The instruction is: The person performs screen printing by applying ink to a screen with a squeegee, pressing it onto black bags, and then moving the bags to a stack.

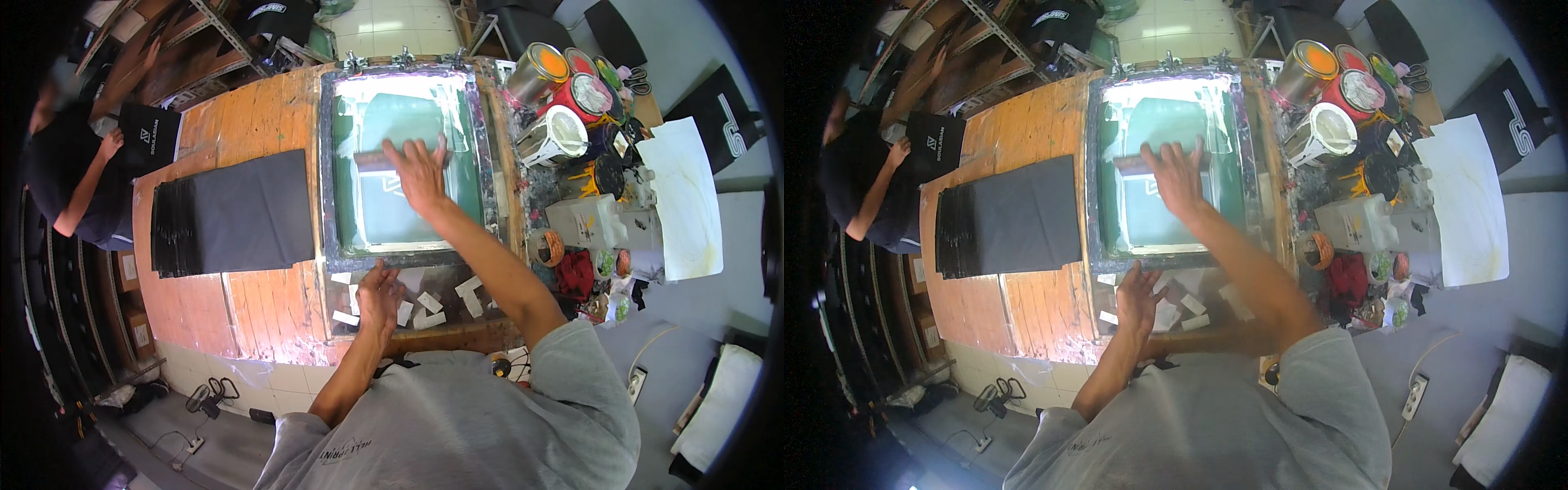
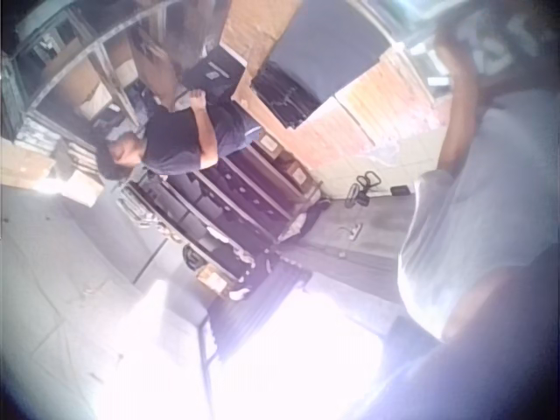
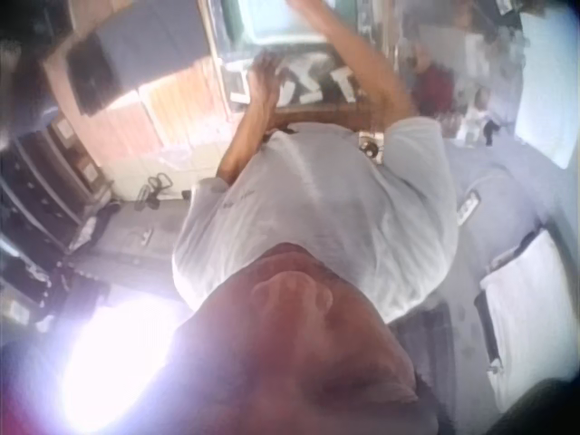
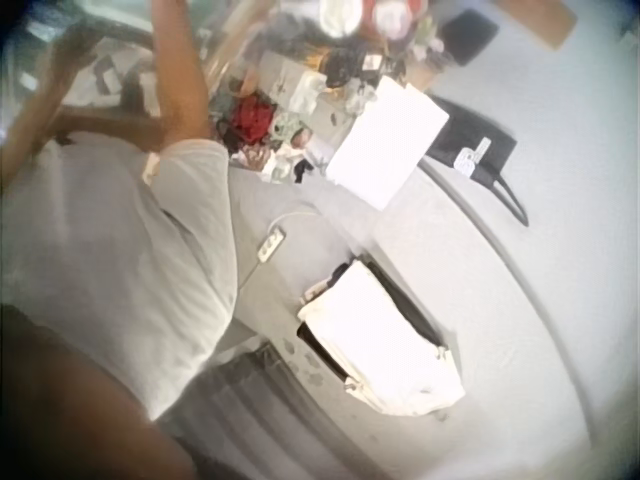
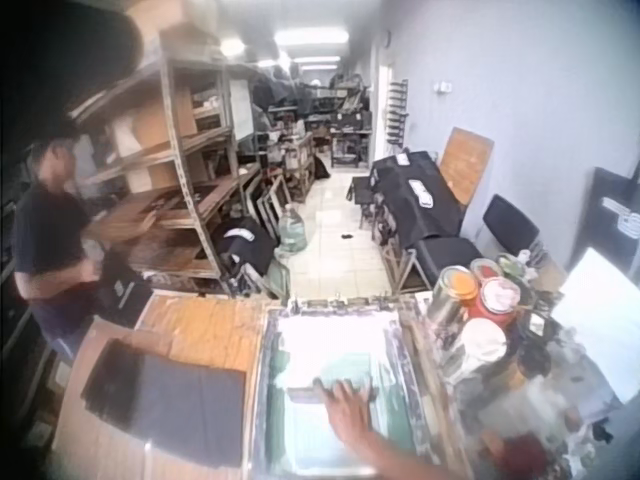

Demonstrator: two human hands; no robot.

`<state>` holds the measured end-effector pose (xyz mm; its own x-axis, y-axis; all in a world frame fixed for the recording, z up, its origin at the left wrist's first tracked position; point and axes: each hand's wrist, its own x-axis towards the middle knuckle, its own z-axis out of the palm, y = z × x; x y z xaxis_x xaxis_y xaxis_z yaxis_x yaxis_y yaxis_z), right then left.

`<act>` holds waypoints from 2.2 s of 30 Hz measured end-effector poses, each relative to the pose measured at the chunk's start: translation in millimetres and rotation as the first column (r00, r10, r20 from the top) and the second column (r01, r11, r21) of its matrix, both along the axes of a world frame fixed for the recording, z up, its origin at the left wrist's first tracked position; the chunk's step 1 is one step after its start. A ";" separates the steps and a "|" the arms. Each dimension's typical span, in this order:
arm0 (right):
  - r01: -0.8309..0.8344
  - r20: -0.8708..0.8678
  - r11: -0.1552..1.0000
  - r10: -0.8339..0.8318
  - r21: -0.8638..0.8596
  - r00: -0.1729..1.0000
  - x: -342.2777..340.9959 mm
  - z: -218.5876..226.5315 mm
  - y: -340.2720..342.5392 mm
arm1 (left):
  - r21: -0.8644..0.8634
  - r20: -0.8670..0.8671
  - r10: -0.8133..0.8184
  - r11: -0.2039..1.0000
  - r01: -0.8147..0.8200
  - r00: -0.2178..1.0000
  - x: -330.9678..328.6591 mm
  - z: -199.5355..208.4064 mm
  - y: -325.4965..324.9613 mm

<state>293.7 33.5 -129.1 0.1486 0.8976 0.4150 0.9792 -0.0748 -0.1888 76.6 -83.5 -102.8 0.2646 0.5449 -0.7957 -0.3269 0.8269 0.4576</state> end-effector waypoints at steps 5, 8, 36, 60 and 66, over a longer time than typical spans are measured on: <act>0.023 0.029 1.000 -0.023 -0.021 0.999 45.6 -1.3 82.9 | -0.006 -0.035 0.029 1.000 -0.029 0.999 0.1 -2.2 -1.1; 0.011 0.011 0.984 -0.009 -0.175 1.000 62.7 7.9 104.4 | -0.020 -0.030 0.069 0.997 -0.070 0.997 -0.2 -1.0 -1.0; -0.084 -0.066 0.992 0.078 -0.091 0.995 -72.5 123.2 -130.7 | 0.232 0.181 0.017 0.971 -0.060 0.983 -12.8 56.6 16.3; -0.130 -0.267 0.978 0.082 -0.165 0.960 21.4 350.9 27.6 | 0.265 -0.960 0.215 0.507 0.820 0.177 8.5 -66.6 195.3; -0.018 -0.112 0.997 0.009 -0.075 0.994 31.7 360.4 50.3 | 0.499 -0.866 0.333 0.562 0.659 0.373 -96.7 -27.4 257.6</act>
